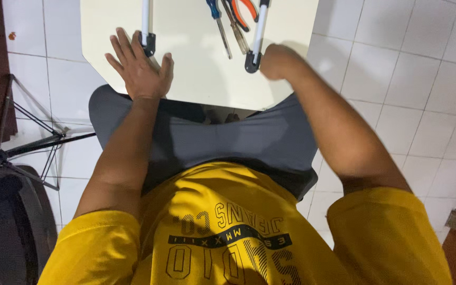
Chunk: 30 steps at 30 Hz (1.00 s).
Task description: The person assembles a white metal frame on a small table using a screwdriver and pliers. They tighten screws at the joints of the frame legs and crossbar, occasionally switching tools and repositioning the frame to access different connection points.
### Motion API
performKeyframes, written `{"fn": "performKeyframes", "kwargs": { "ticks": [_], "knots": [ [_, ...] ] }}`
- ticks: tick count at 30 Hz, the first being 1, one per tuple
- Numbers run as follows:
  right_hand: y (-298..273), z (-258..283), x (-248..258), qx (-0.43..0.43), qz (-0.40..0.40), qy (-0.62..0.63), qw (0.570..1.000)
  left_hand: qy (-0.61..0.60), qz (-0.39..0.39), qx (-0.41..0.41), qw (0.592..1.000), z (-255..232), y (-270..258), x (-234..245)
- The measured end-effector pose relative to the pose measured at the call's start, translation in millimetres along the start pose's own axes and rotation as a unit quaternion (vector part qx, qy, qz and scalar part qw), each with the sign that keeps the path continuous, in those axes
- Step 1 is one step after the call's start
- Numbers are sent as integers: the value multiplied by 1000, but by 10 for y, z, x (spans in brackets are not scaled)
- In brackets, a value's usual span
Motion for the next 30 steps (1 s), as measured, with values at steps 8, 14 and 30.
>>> {"fn": "performKeyframes", "kwargs": {
  "ticks": [8,14,30],
  "knots": [
    [52,-37,90,-48,55,39,997,9,-1,-2,1000,6,2,-17],
    [85,21,104,-29,40,-25,998,10,4,-1,1000,34,13,-27],
    [-319,297,291,-32,-36,-68,997,10,8,-8,1000,33,-20,-14]
  ]
}}
Point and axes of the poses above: each hand's wrist, its own y-axis towards the middle knuckle, its own x-axis out of the back of the hand, z = x × y, the point moved 6 cm from there along y, towards the middle knuckle, and after that the axes turned 4 degrees about z, right-handed, at the moved point
